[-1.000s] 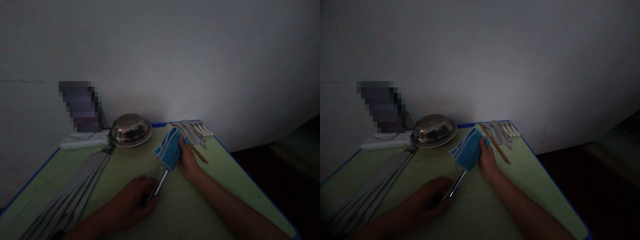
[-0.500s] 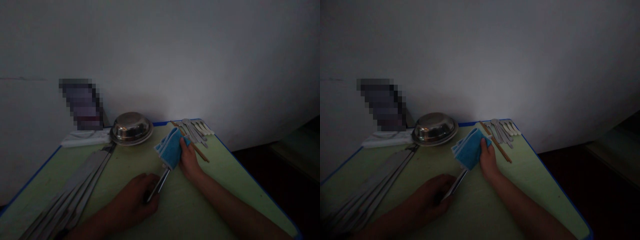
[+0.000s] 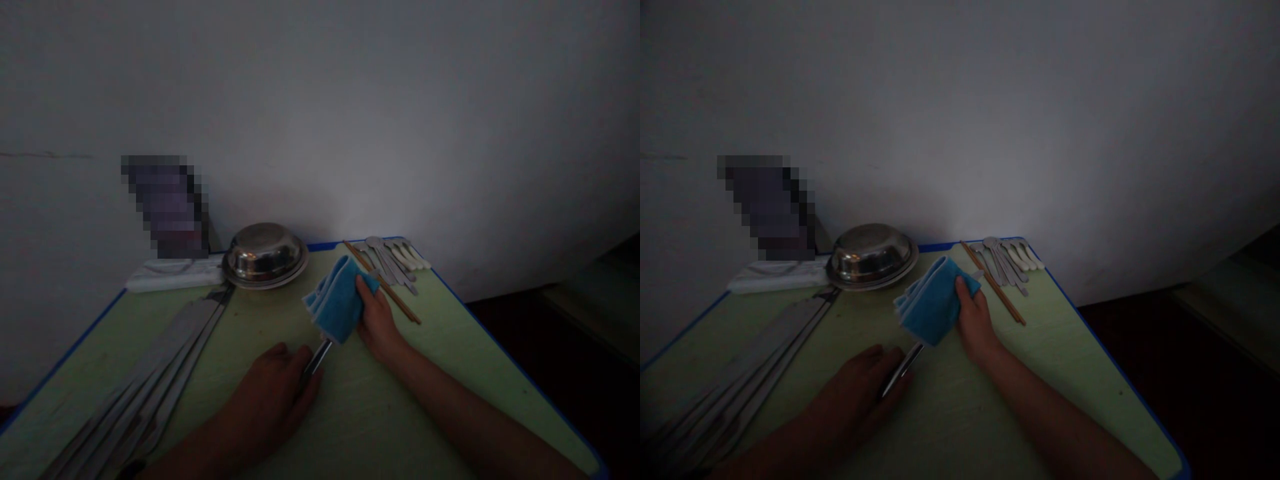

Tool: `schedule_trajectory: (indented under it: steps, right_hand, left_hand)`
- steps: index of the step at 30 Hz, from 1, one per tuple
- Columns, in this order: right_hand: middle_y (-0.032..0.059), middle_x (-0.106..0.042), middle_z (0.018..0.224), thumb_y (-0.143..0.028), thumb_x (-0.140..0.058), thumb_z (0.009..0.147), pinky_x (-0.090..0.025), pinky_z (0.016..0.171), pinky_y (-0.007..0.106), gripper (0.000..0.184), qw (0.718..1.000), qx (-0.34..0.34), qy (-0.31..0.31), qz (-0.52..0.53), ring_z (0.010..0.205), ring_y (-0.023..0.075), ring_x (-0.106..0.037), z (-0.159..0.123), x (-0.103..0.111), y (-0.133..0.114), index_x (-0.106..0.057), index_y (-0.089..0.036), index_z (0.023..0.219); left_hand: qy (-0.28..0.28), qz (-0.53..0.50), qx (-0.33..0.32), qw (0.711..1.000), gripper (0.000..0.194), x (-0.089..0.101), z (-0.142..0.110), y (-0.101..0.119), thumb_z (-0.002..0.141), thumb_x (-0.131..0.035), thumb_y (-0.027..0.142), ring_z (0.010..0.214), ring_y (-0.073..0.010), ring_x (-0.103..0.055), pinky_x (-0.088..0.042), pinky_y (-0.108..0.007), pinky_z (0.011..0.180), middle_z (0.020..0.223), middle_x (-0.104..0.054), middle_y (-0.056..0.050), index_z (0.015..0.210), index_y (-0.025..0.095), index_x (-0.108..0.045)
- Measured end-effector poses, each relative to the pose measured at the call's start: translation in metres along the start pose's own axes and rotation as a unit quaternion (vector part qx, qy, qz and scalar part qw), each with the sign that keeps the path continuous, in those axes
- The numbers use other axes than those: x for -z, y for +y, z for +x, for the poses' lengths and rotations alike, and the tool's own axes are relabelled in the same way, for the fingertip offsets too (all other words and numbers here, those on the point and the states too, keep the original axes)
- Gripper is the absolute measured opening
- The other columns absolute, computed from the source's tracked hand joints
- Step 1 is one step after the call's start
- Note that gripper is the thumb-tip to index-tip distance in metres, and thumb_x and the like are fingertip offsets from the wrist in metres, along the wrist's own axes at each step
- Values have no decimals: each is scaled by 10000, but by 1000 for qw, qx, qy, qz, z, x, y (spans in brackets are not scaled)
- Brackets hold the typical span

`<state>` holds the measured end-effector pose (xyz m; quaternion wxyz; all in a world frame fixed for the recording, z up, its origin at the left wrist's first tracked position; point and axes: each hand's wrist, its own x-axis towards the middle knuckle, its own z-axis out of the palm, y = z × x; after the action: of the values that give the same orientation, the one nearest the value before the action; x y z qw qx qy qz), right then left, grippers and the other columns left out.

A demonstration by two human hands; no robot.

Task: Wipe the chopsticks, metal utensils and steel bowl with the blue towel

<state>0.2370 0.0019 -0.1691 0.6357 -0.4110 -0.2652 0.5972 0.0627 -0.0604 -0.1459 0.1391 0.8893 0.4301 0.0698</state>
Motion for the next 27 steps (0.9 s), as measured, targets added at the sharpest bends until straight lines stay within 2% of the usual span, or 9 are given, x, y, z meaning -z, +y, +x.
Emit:
schedule_trajectory:
  steps: [3,7,10,21,27]
  right_hand:
    - [4,-699,818,-427,-617,709,-497,792,355,269,998,-57,1,41,887,195,-629,-2,-6,-4,-612,-205,861]
    - [11,-703,847,-399,-602,729,-508,788,347,261,993,-81,-26,77,888,189,-636,-1,-8,-4,-618,-197,894]
    - [14,-702,843,-410,-586,742,-510,785,350,279,992,-94,-29,73,891,188,-636,0,-7,-4,-612,-197,920]
    - [25,-704,822,-468,-570,731,-493,813,349,288,997,-54,37,27,943,196,-620,5,-3,-6,-622,-198,814]
    - [16,-679,1017,-427,-547,763,-499,817,330,282,996,-11,61,61,967,172,-610,24,8,-15,-608,-217,941]
  left_hand:
    - [-9,3,-4,1000,194,0,0,-1,884,-347,266,647,-191,-512,-395,-304,589,686,-560,-33,793,190,-500]
    - [-35,17,13,999,111,2,0,0,810,-397,195,650,-201,-514,-402,-318,608,676,-576,-42,775,187,-502]
    - [-42,11,10,999,129,5,0,1,819,-380,198,669,-206,-517,-406,-327,621,695,-583,-47,790,187,-506]
    - [-48,-14,1,999,189,6,-1,-4,871,-350,260,703,-209,-515,-411,-349,669,740,-576,-46,851,186,-522]
    - [-65,-12,-14,998,174,10,-2,-2,868,-351,250,717,-209,-517,-401,-391,758,748,-581,-41,843,189,-512]
